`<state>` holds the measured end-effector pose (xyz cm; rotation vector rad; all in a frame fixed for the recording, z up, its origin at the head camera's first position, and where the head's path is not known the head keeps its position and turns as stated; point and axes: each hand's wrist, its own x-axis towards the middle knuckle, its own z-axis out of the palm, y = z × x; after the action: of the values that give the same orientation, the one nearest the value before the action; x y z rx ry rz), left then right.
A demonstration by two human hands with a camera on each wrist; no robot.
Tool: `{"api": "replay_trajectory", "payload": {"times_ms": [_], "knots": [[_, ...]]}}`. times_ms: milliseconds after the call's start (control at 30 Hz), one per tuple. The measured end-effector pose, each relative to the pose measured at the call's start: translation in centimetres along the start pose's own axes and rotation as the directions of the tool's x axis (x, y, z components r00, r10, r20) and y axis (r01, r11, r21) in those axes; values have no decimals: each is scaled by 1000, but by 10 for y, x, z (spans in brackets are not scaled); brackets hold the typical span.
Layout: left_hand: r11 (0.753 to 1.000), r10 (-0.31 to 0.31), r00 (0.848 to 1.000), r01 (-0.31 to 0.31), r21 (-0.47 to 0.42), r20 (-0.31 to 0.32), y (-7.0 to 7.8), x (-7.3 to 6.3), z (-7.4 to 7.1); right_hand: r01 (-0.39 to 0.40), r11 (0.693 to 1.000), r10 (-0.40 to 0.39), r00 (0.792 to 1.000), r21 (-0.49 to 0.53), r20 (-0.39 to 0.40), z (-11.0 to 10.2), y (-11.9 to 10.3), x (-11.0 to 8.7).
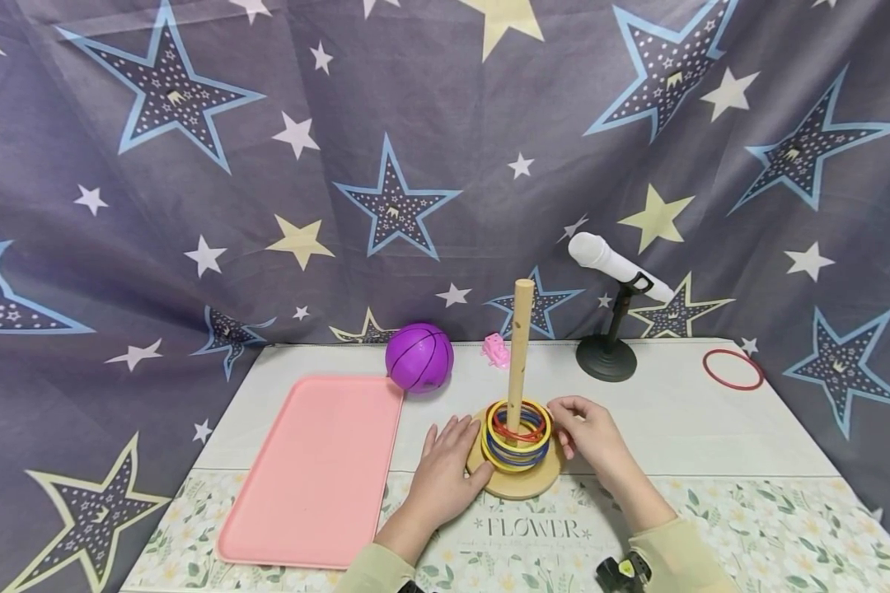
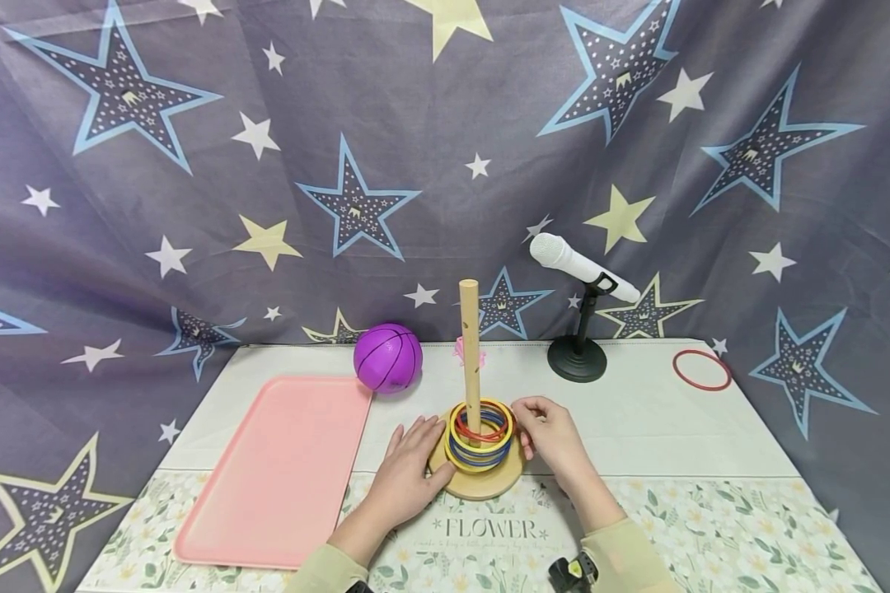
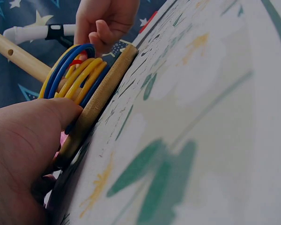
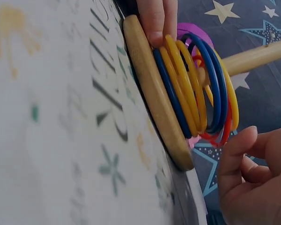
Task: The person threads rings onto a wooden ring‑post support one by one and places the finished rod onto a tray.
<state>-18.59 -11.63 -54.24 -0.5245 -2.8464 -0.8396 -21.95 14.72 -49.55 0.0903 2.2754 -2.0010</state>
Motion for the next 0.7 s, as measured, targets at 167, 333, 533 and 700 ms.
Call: {"api": "replay_trajectory", "payload": {"times_ms": [167, 333, 533, 700], "knots": [[1000, -4, 1000, 4, -1, 3, 0, 0, -1, -1, 1000, 0, 999, -28, -33, -12, 7, 6], [1000, -9, 1000, 9, 0, 7, 0, 0, 0, -2, 999, -2, 995, -39, -96, -31, 11, 11], [1000, -6, 1000, 6, 12, 11, 0, 0, 1, -5, 994, -12, 986, -105, -169, -61, 13, 16], [1000, -5, 1000, 5, 17, 9, 0, 0, 0, 22, 988, -55, 975, -153, -214, -85, 13, 20]]}}
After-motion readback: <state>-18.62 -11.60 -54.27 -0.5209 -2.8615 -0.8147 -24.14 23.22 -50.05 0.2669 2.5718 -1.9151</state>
